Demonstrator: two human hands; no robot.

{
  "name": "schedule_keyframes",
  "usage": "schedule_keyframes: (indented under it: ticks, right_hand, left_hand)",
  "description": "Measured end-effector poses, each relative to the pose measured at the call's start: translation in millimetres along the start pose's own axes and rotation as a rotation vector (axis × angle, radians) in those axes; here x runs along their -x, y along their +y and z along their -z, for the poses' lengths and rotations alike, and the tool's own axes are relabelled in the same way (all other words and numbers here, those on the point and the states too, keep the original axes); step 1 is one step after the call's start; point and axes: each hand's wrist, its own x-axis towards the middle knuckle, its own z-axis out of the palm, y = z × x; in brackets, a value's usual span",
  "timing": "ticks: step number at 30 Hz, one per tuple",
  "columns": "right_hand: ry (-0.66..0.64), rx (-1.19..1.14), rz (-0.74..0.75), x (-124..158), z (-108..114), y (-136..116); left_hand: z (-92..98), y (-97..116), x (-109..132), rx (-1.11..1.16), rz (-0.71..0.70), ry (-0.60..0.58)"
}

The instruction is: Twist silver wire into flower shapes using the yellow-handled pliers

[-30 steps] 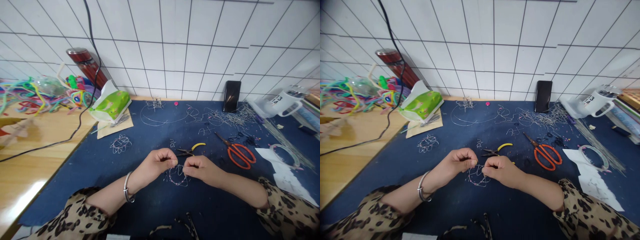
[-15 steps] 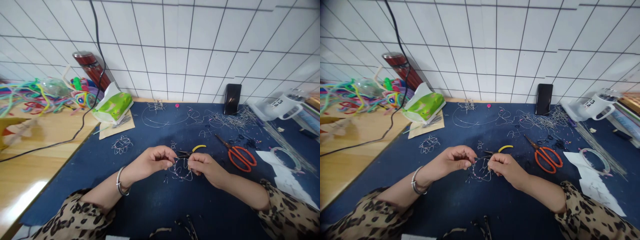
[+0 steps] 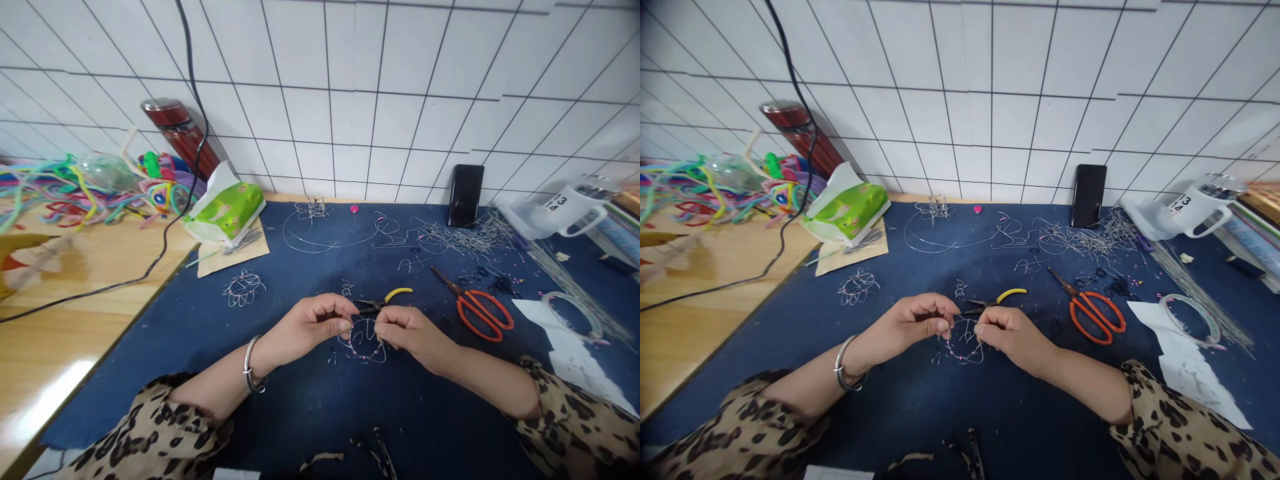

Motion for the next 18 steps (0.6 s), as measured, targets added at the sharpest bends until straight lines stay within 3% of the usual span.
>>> schedule_keyframes:
  ticks: [4, 10, 18]
  right_hand:
    - [-0.001, -0.006, 0.0, -0.1, -0.9, 0.7]
    - [0.0, -0.018, -0.004, -0.3, -1.8, 0.1]
    - [-0.001, -0.038, 0.013, -0.8, -1.1, 3.1]
  left_hand:
    - [-4.1, -2.3, -0.6, 0.051, 0.056, 0.014]
    - [-9.2, 5.1, 0.5, -0.057, 0.035, 0.11]
    - [-8.8, 2.5, 0.1, -0.058, 0.041, 0.103]
